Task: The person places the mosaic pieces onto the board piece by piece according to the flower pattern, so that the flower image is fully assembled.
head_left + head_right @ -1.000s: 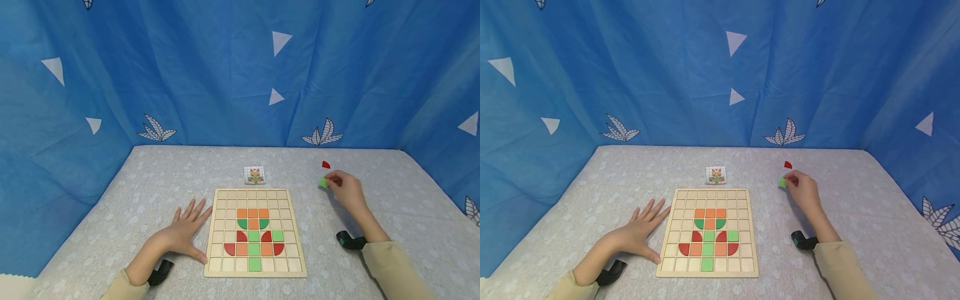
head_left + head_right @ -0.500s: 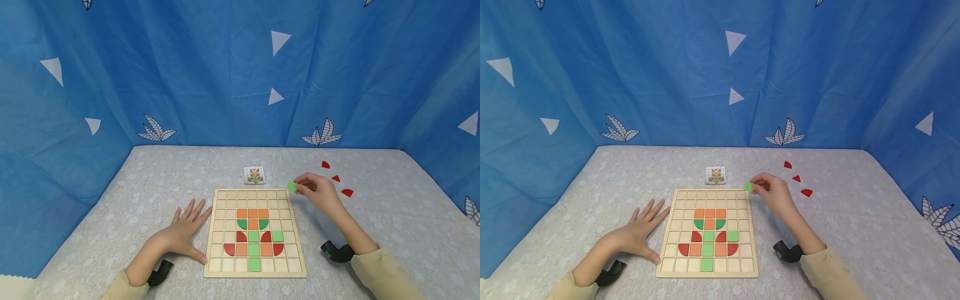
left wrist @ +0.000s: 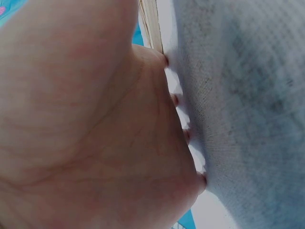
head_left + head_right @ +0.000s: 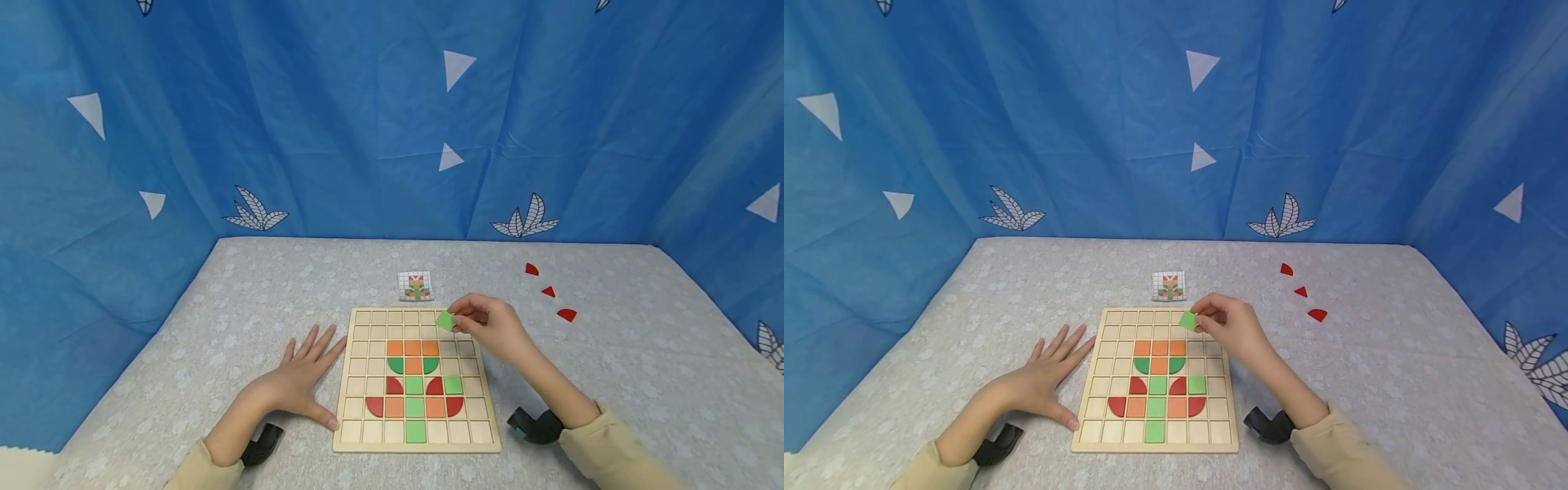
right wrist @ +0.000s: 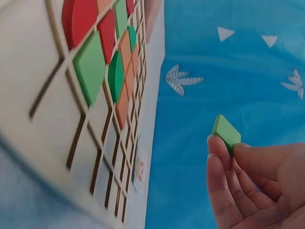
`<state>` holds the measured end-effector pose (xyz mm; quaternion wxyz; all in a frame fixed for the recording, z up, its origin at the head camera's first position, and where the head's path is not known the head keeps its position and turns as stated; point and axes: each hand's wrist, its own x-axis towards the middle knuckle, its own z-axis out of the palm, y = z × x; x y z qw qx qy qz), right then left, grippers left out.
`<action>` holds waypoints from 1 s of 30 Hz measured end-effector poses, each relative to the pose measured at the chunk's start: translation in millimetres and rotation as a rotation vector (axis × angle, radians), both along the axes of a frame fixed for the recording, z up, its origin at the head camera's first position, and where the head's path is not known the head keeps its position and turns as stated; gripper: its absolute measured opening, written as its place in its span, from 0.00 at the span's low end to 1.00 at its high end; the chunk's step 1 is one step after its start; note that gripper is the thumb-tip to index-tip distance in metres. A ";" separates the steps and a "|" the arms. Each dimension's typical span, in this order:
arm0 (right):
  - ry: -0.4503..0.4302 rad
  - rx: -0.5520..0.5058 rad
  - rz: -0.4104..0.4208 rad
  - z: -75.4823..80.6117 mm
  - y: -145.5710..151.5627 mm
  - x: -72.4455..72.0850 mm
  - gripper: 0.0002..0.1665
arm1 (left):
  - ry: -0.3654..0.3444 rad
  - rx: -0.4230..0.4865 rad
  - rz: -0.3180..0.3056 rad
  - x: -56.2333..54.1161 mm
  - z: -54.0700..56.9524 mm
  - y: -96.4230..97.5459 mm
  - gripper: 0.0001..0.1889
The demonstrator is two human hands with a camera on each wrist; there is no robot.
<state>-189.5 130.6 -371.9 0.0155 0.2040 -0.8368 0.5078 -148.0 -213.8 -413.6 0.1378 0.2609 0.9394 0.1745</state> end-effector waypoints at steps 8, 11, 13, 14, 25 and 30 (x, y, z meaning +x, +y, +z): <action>-0.034 -0.039 0.096 -4.3 -19.6 8.8 0.06 | 0.006 0.000 -0.005 -0.2 -1.7 -0.4 0.69; -0.065 -0.053 0.132 -4.5 -28.3 13.3 0.06 | 0.006 0.001 -0.003 0.8 -0.2 0.0 0.69; -0.077 -0.051 0.153 -5.4 -34.2 15.9 0.07 | 0.004 0.001 -0.002 1.3 0.8 0.3 0.69; -0.082 -0.051 0.163 -5.8 -37.0 17.3 0.07 | 0.003 0.000 -0.002 1.6 1.6 0.6 0.69; -0.132 -0.035 0.271 -16.7 -64.0 29.1 0.08 | 0.016 0.018 -0.016 2.0 1.3 -0.7 0.69; -0.143 -0.025 0.310 -22.5 -74.5 32.7 0.09 | 0.011 0.011 -0.011 2.0 1.2 -0.8 0.68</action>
